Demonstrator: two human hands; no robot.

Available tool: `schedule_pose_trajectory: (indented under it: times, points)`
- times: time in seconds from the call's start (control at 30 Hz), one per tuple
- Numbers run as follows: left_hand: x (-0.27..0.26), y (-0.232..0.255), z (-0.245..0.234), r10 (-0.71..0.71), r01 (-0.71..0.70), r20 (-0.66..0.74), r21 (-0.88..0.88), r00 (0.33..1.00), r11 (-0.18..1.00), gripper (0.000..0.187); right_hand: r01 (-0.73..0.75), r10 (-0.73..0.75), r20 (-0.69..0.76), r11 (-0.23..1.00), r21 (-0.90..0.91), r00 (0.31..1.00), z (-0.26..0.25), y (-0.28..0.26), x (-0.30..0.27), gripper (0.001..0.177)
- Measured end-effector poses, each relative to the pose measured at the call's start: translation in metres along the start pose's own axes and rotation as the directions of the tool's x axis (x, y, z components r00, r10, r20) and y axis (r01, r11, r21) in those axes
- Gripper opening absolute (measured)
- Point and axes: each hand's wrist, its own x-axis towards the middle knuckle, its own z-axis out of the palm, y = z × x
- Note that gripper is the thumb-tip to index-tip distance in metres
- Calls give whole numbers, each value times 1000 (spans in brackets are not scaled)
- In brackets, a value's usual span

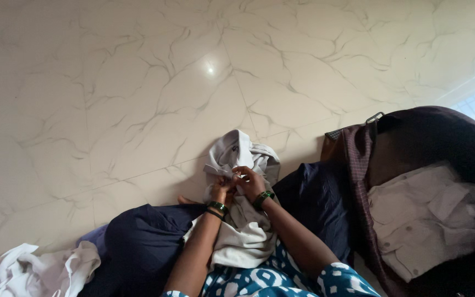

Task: The person sits on the floor and folds a white button-down shirt by hand, smoothing it out and folding it into a compact rectangle. They then place the folded shirt into a dark-colored suitcase. The person then picks up a light-colored long-sleeved shirt, buttons the collar, and begins folding it on the floor.

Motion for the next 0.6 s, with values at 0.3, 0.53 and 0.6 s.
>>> schedule_pose_trajectory:
  times: [0.3, 0.53, 0.6]
  points:
    - [2, 0, -5, -32, 32, 3, 97, 999, 995, 34, -172, 148, 90, 898, 405, 985, -16, 49, 26, 34]
    - [8, -15, -7, -117, 7, 394, 270, 912, 963, 31, -219, 255, -216, 959, 179, 942, -9, 90, 37, 37]
    - [1, -18, -9, -250, 84, 455, 354, 855, 931, 26, 124, -158, -367, 986, -115, 917, -23, 90, 46, 35]
